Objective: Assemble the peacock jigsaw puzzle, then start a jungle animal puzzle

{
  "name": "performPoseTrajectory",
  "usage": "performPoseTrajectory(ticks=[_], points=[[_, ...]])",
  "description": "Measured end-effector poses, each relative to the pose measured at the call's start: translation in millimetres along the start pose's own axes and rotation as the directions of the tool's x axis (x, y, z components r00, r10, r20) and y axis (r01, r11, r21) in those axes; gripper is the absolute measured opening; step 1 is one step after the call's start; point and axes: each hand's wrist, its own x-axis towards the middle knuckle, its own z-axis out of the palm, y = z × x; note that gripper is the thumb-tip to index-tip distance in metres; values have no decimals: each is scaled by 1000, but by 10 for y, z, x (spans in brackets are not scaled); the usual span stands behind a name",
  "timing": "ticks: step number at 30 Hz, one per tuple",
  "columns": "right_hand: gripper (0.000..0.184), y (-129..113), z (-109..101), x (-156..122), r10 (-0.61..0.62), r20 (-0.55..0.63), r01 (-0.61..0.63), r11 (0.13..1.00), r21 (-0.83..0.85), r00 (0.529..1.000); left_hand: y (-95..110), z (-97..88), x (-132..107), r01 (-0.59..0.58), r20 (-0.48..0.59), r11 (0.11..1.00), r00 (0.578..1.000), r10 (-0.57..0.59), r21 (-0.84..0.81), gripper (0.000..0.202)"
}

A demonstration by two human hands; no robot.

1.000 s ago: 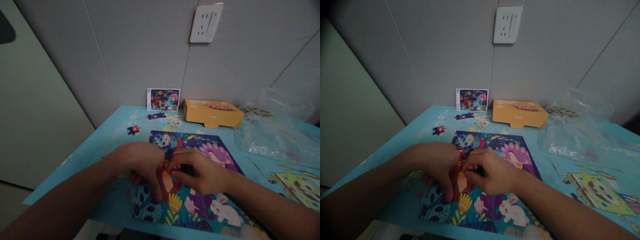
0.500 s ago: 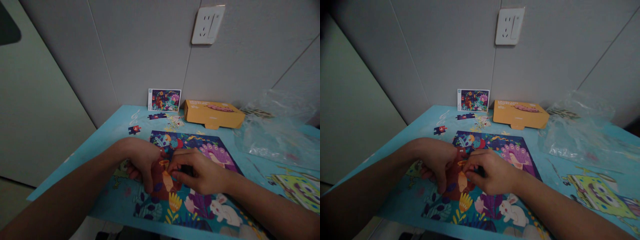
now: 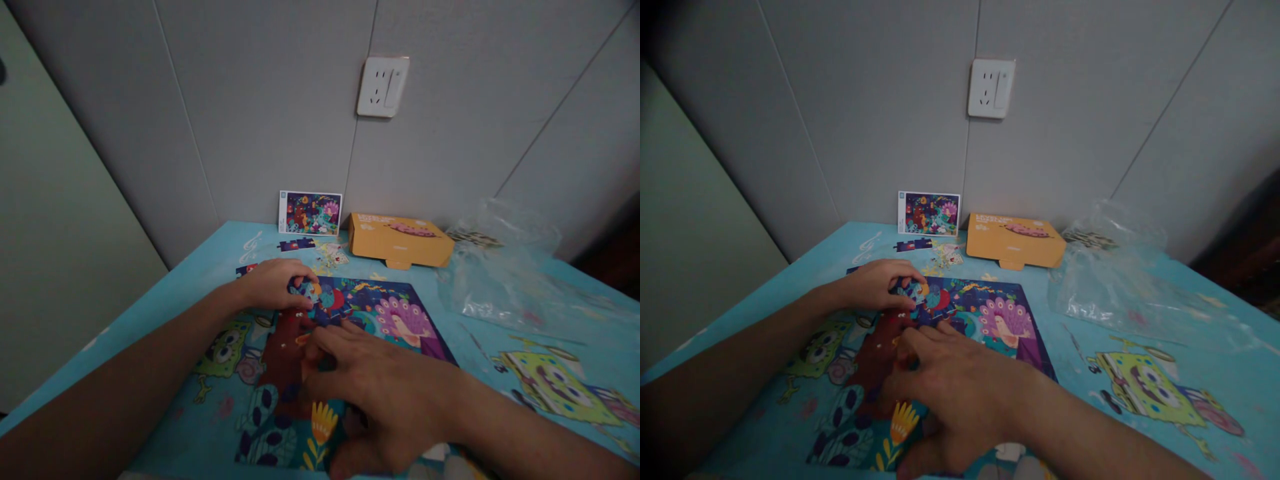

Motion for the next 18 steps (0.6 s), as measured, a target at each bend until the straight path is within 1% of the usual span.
performPoseTrajectory(ticks=[3, 6, 9, 12, 15, 18], points=[[53, -8, -2, 1, 4, 11, -4, 1000, -8, 1000, -35, -40, -9, 21, 39, 999, 999, -22, 35, 41], [58, -24, -16, 16, -38, 4, 39, 999, -35, 999, -85, -73, -19, 55, 23, 998, 998, -56, 17, 43], [54, -40, -31, 30, -54, 10, 55, 998, -19, 998, -104, -70, -23, 55, 29, 997, 998, -57, 55, 50], [50, -61, -21, 41, -19, 6, 19, 1000, -15, 1000, -89, -39, -8, 69, 62, 994, 995, -74, 83, 54], [46, -83, 3, 57, 0, 3, 0, 999, -46, 1000, -90, -17, 12, 66, 69, 995, 995, -71, 70, 52], [43, -82, 15, 70, -14, 6, 14, 998, -56, 1000, -147, -13, 15, 98, 39, 993, 994, -101, 63, 48]])
